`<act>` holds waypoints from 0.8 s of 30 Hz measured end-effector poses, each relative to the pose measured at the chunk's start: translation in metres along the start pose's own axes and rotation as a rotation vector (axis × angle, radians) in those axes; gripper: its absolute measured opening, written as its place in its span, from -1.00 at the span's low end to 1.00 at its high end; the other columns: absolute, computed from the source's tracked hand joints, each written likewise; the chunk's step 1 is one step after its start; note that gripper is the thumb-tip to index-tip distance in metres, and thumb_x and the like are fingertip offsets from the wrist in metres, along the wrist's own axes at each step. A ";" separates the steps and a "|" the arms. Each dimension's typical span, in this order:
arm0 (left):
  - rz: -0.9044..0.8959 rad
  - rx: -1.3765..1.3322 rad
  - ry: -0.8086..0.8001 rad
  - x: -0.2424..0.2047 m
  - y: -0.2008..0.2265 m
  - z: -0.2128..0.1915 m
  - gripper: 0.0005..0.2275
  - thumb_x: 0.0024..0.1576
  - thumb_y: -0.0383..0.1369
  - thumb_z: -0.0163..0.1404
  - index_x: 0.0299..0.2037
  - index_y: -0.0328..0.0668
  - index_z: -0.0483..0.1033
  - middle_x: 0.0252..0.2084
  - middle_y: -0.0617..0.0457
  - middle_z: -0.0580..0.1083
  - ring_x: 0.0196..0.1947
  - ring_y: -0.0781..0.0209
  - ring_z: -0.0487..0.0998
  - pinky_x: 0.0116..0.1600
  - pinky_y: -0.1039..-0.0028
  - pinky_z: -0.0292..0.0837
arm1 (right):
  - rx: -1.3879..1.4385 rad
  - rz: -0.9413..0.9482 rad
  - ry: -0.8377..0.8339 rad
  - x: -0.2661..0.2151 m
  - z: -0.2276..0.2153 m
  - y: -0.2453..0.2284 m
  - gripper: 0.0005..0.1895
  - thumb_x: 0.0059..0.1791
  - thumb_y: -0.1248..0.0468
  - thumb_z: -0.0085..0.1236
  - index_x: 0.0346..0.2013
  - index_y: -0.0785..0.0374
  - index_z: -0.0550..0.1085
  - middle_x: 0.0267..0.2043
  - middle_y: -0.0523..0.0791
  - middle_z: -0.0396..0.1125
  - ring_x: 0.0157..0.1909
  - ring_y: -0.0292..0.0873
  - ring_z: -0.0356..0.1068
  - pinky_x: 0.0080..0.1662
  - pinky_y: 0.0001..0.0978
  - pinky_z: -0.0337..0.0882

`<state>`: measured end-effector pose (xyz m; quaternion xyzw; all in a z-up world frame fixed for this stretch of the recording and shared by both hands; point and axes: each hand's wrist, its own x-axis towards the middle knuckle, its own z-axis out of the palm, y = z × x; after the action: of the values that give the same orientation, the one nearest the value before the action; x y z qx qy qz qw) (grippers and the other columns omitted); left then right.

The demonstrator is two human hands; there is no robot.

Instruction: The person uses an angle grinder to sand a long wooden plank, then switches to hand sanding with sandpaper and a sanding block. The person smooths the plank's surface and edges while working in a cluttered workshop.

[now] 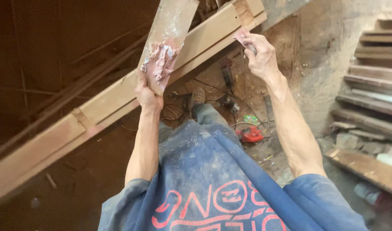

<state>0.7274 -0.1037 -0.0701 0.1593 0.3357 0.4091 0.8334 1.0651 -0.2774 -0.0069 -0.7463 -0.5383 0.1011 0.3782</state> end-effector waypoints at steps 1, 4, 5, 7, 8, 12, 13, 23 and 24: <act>0.010 -0.012 0.017 0.006 -0.007 0.002 -0.53 0.34 -0.08 -0.25 0.34 -0.20 0.27 0.31 -0.03 0.40 0.28 -0.06 0.46 0.29 -0.09 0.47 | -0.022 -0.054 -0.031 0.010 -0.002 0.014 -0.65 -0.05 0.57 0.18 0.04 0.38 0.49 0.17 0.12 0.41 0.20 0.13 0.45 0.22 -0.18 0.48; 0.085 -0.024 0.085 0.009 -0.019 0.001 -0.53 0.38 -0.08 -0.23 0.35 -0.25 0.29 0.31 -0.05 0.41 0.29 -0.07 0.46 0.32 -0.05 0.47 | -0.090 -0.144 -0.092 0.031 0.003 0.042 -0.66 -0.04 0.55 0.23 0.03 0.37 0.51 0.19 0.10 0.41 0.23 0.14 0.43 0.24 -0.16 0.46; 0.102 -0.002 0.093 0.006 -0.022 0.001 -0.53 0.37 -0.08 -0.23 0.34 -0.24 0.30 0.30 -0.04 0.42 0.28 -0.05 0.46 0.31 -0.04 0.49 | -0.115 -0.165 -0.108 0.036 0.006 0.048 -0.66 -0.04 0.54 0.24 0.03 0.37 0.51 0.19 0.09 0.41 0.23 0.15 0.42 0.24 -0.15 0.46; 0.133 0.046 0.101 0.008 -0.024 0.000 -0.55 0.36 -0.07 -0.22 0.32 -0.21 0.30 0.29 -0.02 0.42 0.27 -0.01 0.47 0.27 -0.01 0.51 | -0.136 -0.187 -0.114 0.045 0.014 0.053 -0.67 -0.03 0.53 0.24 0.04 0.36 0.53 0.20 0.10 0.41 0.22 0.14 0.41 0.24 -0.16 0.46; 0.123 0.031 0.097 0.008 -0.024 -0.001 -0.54 0.35 -0.07 -0.22 0.31 -0.22 0.32 0.29 -0.03 0.44 0.27 0.00 0.48 0.29 0.03 0.51 | -0.146 -0.193 -0.116 0.046 0.018 0.053 -0.67 -0.03 0.52 0.23 0.04 0.36 0.53 0.20 0.11 0.40 0.22 0.13 0.41 0.23 -0.17 0.47; 0.177 0.040 0.128 0.008 -0.028 -0.006 -0.56 0.36 -0.09 -0.16 0.26 -0.29 0.36 0.23 -0.05 0.47 0.22 0.01 0.52 0.26 0.09 0.53 | -0.313 -0.041 -0.329 0.040 0.015 0.041 -0.78 0.04 0.52 0.11 -0.03 0.38 0.54 0.04 0.12 0.42 0.00 0.07 0.47 0.06 -0.20 0.53; 0.219 0.059 0.143 0.008 -0.029 -0.007 -0.57 0.36 -0.10 -0.13 0.24 -0.31 0.36 0.20 -0.06 0.47 0.19 0.01 0.53 0.24 0.08 0.54 | -0.366 0.022 -0.416 0.041 0.009 0.037 -0.80 0.06 0.53 0.06 -0.05 0.37 0.53 -0.02 0.10 0.42 -0.05 0.04 0.48 0.03 -0.22 0.54; 0.255 0.008 0.188 0.012 -0.040 -0.013 -0.51 0.31 -0.09 -0.07 0.26 -0.38 0.38 0.21 -0.07 0.49 0.18 0.07 0.54 0.28 0.23 0.49 | -0.370 -0.060 -0.516 0.089 -0.002 0.019 -0.67 -0.04 0.46 0.03 -0.02 0.37 0.59 -0.14 0.23 0.42 -0.12 0.17 0.47 -0.02 -0.08 0.50; 0.247 -0.007 0.193 0.013 -0.040 -0.012 -0.50 0.30 -0.08 -0.07 0.27 -0.38 0.38 0.22 -0.07 0.49 0.19 0.06 0.53 0.29 0.23 0.48 | -0.406 -0.107 -0.535 0.089 -0.003 0.018 -0.67 -0.05 0.48 0.01 -0.04 0.35 0.59 -0.10 0.22 0.44 -0.09 0.14 0.48 0.00 -0.10 0.50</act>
<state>0.7478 -0.1180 -0.1060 0.1566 0.3905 0.5233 0.7411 1.1153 -0.2032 0.0063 -0.7241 -0.6660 0.1640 0.0722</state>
